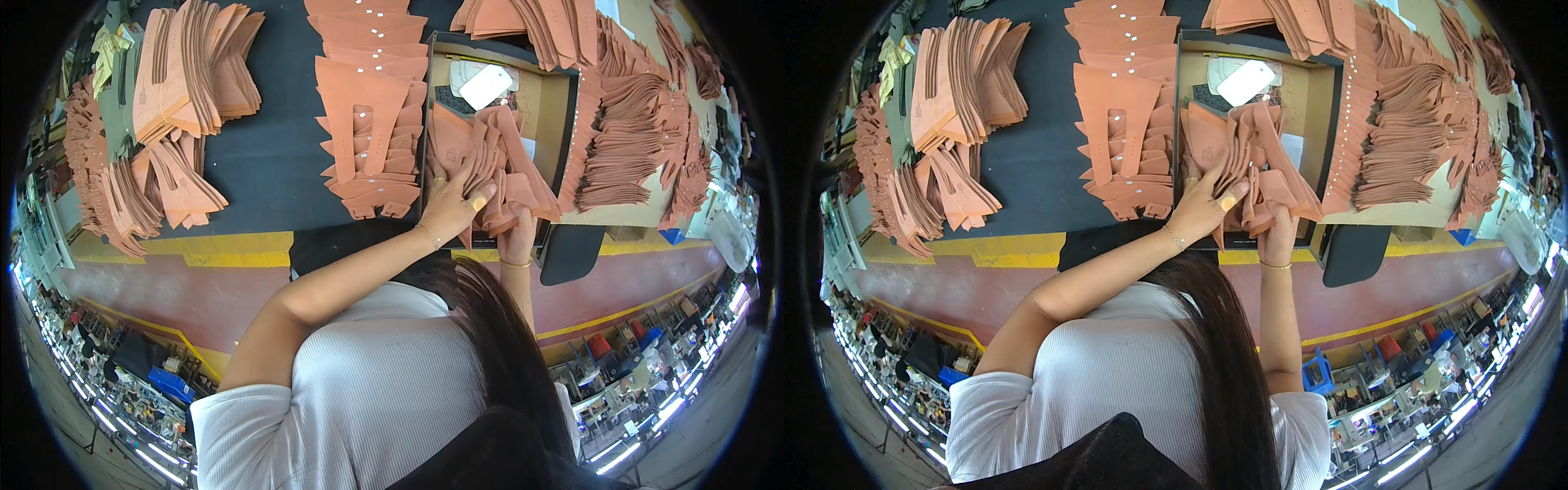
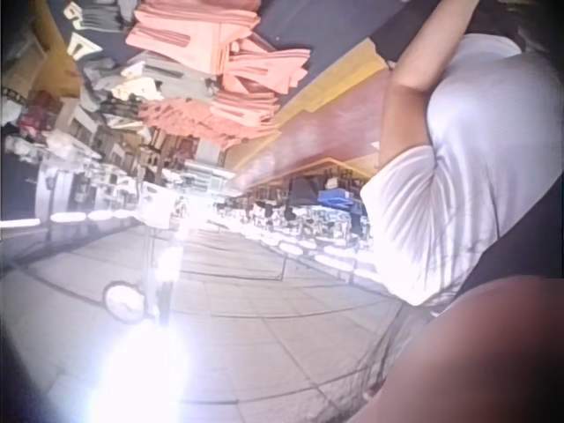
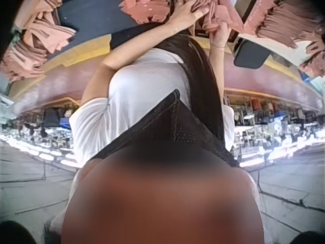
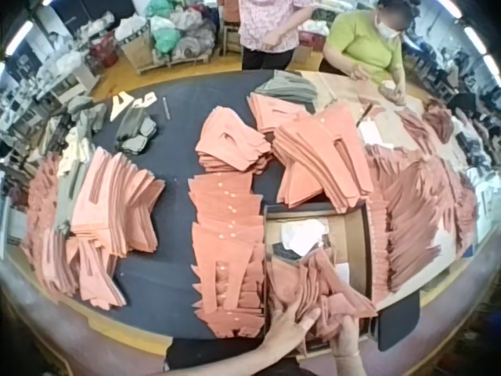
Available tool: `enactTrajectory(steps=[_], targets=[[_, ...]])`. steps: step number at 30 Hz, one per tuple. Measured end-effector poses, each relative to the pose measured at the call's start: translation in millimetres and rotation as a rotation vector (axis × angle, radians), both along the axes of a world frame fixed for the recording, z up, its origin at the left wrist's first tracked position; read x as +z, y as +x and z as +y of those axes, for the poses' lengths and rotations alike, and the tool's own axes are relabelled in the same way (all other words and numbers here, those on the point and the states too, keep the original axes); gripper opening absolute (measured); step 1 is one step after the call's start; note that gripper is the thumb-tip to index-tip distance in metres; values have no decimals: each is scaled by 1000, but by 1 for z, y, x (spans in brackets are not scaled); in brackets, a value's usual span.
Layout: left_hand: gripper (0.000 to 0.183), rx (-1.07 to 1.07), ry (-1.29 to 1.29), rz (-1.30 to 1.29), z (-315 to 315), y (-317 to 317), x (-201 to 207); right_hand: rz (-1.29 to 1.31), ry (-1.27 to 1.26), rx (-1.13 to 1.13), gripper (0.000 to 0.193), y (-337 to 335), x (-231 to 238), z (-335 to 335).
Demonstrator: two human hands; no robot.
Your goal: The person sorts and stacks pre-cut leather pieces on a worktable. They pick up individual pieces, align them, and place them into neat piles. The person also moves a stack of aligned pieces into a cardboard box.
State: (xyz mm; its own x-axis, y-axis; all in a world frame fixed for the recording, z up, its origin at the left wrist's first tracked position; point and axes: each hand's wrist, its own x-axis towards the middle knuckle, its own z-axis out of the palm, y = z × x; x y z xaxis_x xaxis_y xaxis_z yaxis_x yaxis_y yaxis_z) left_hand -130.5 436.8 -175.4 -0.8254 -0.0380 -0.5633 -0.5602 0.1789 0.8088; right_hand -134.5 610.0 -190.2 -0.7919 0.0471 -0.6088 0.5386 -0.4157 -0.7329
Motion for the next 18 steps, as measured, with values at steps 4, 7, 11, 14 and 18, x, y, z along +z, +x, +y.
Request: enactTrajectory(steps=[4,7,11,14,18], targets=[[76,27,28,48,-2,5,1,31,1,-12,43,-3,10,-6],[76,-32,-69,64,0,7,13,-33,38,-13,44,-7,11,-2],[80,-261,-198,10,9,10,33,-150,-12,-73,36,-10,5,10],[79,-340,-240,123,20,13,42,-300,-36,-60,29,-11,2,19],[79,-442,-283,205,24,12,44,-240,-118,-95,25,-11,1,22]])
